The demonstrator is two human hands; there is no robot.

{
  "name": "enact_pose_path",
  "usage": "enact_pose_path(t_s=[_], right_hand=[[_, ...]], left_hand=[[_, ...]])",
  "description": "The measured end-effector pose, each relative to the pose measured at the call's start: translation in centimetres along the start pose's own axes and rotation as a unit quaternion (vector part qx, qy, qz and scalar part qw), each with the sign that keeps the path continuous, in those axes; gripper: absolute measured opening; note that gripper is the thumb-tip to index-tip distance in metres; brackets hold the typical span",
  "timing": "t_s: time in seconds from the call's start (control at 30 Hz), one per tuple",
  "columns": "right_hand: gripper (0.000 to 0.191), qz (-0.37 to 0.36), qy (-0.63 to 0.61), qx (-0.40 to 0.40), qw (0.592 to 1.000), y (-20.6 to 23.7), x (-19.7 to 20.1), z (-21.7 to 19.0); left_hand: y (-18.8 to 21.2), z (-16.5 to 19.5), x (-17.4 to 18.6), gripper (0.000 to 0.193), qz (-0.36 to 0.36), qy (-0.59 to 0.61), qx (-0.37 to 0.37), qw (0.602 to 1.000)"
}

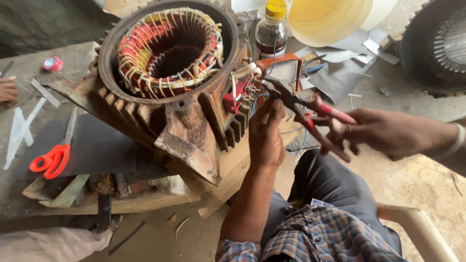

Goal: The person uses pliers to tighten a terminal on an electric motor stator and then connects a multimeter probe to test the connection. The person works at a bench with tools and parts visible.

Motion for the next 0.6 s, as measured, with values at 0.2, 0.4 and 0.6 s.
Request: enact_pose_path(t_s=[0.2,0.4,0.6], right_hand=[[0.078,0.194,0.31,-0.245,0.898,1.8,0.1,-2.4],[0.077,0.41,0.467,-0.125,0.773,1.8,-0.5,-8.3],[0.075,0.415,0.559,-0.167,0.698,1.0,-1.9,-10.6]], left_hand=[[-0.5,0.4,-1.9,0.066,-0.088,-0.093,0.046,0.991],[-1.3,1.2,-3.2,0.064,-0.15,0.061,0.015,0.987],[-1.3,1.5,-2.9,0.062,-0.154,0.144,0.016,0.978]])
Point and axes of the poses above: each hand's wrist, its own y-axis away from the middle knuckle, its own x-axis out of the back of the hand, z = x × y, the point moved 5 cm from there along -y, towards the middle knuckle, and after that the axes turned 9 degrees about y, right-handed, at the moved point
